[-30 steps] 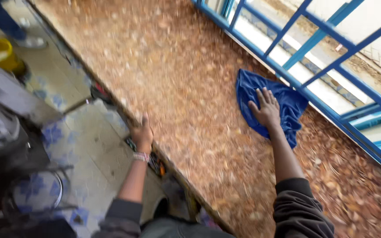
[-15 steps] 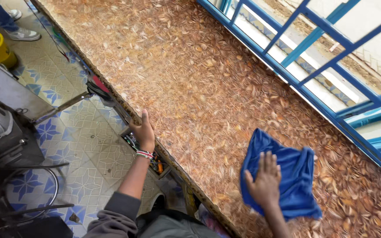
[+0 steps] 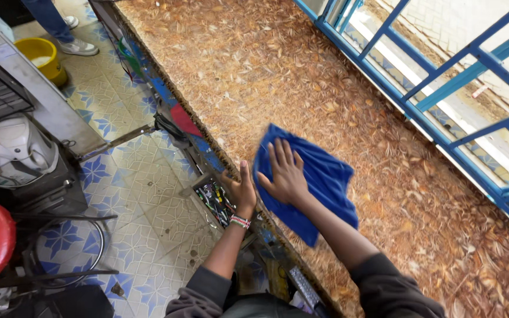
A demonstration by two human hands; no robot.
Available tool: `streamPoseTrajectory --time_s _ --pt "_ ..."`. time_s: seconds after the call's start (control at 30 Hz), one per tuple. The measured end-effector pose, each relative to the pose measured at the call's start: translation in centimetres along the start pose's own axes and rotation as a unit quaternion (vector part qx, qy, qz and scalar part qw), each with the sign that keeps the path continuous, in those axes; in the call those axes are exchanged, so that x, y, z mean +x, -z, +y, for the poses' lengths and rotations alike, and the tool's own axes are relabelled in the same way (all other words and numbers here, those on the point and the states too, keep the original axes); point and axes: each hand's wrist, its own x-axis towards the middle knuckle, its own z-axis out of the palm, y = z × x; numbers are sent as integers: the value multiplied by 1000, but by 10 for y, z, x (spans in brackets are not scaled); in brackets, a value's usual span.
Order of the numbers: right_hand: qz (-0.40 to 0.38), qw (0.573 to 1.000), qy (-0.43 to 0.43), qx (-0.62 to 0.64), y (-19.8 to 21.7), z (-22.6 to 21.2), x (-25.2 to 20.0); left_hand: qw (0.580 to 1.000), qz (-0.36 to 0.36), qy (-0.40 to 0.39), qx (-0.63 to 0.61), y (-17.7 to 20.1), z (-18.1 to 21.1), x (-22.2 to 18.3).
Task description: The person wipes the surface of a repair bench using a blue cloth, moves a multimeter and soldering equipment aside, and handles a metal file.
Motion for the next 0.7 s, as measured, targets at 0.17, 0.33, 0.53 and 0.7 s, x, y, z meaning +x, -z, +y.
streamPoseTrajectory --time_s 0.17,0.33,0.53,0.7 --pt "18 1000 26 -1 -9 -23 -1 995 -73 11 -71 15 6 -3" --pt "41 998 52 0 6 -42 -78 987 -139 -18 -73 34 -6 -23" --pt "11 998 21 58 29 -33 -199 850 -41 -481 214 43 -26 -123" --pt "24 996 -52 64 38 -10 -339 651 -353 -554 381 29 -49 -248"
